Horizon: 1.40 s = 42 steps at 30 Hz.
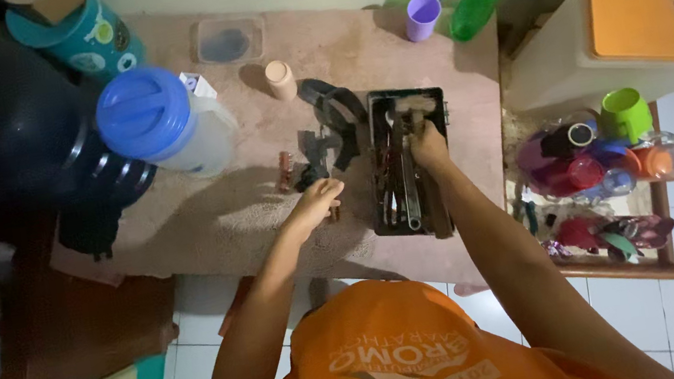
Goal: The person empties a toolbox and reorganizes its contents on a table. They handle pliers, wrenches, a hammer, and other small tools, placing them back into the toolbox in an orderly manner.
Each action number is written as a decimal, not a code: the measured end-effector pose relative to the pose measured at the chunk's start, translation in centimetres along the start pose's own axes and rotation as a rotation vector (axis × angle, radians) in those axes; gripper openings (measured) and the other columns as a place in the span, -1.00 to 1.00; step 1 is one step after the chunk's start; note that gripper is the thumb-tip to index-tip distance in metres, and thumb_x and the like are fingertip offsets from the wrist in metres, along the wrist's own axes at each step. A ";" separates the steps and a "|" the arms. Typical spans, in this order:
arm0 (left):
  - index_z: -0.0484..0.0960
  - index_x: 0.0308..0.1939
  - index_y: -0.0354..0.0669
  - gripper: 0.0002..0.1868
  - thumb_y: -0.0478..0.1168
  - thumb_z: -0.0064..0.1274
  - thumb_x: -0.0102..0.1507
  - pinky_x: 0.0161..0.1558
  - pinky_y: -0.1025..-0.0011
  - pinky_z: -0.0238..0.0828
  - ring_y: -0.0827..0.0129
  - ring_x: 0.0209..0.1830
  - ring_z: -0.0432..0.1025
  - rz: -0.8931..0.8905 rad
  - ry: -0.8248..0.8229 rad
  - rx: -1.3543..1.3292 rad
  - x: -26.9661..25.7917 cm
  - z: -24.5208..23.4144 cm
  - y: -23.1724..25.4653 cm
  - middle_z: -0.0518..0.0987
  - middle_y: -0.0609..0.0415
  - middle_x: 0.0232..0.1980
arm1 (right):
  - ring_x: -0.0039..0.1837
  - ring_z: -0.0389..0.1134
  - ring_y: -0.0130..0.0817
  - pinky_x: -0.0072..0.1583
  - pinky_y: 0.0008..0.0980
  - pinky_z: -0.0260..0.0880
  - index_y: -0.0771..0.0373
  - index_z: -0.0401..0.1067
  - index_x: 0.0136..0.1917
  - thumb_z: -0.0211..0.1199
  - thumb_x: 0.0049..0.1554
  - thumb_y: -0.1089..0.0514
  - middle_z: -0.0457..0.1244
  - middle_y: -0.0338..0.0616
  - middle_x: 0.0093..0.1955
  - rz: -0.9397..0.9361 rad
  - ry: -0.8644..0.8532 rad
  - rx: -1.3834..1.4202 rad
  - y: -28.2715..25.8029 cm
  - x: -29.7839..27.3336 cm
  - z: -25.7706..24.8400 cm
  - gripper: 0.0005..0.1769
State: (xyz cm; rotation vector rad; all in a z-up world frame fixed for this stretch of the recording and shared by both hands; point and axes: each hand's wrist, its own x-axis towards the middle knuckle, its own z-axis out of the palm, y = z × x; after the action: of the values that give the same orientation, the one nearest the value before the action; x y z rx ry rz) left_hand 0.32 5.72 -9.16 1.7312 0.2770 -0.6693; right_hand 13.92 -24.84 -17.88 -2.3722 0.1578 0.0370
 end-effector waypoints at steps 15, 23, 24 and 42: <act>0.53 0.01 -0.23 -0.59 -0.03 0.17 0.24 -0.01 0.14 0.43 0.07 -0.05 0.54 0.060 0.424 0.410 4.2 -1.9 -9.6 0.63 -0.12 -0.03 | 0.17 0.30 0.19 0.14 0.03 0.35 0.31 0.35 0.35 0.33 0.06 0.16 0.29 0.22 0.13 -0.335 0.207 -0.098 -11.7 -10.0 -5.8 -0.41; 0.55 -0.07 -0.32 -0.43 -0.16 0.38 -0.07 -0.12 0.02 0.42 -0.24 -0.04 0.47 0.578 0.868 0.609 4.9 -0.7 -6.0 0.56 -0.37 0.03 | -0.03 0.42 -0.20 0.04 -0.24 0.41 0.33 0.37 0.33 0.28 0.17 0.04 0.40 0.15 0.01 -0.128 -0.431 0.140 -15.8 -15.5 -5.4 -0.48; 0.56 -0.06 -0.32 -0.48 -0.17 0.36 -0.02 -0.09 0.02 0.43 -0.21 -0.04 0.49 0.577 0.846 0.633 5.5 -0.9 -6.8 0.58 -0.34 0.00 | -0.04 0.42 -0.22 0.03 -0.24 0.41 0.33 0.38 0.32 0.28 0.18 0.04 0.40 0.14 0.00 -0.142 -0.430 0.159 -15.9 -16.2 -5.5 -0.49; 0.61 -0.19 -0.37 -0.66 -0.47 -0.13 -0.02 -0.03 0.39 0.41 0.33 -0.16 0.51 0.594 0.160 -0.724 0.6 -7.2 -0.8 0.62 0.05 -0.18 | 0.40 0.07 -0.06 0.25 -0.16 0.28 0.30 -0.12 0.56 0.45 -0.14 0.33 -0.03 0.29 0.40 -0.176 -0.499 0.376 -14.2 -13.8 6.2 0.13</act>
State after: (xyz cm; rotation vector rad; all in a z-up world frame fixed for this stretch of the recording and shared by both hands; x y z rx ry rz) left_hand 2.44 12.70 -9.15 1.0747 0.0822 0.0251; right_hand 2.06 -9.01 -11.60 -1.9258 -0.2623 0.4679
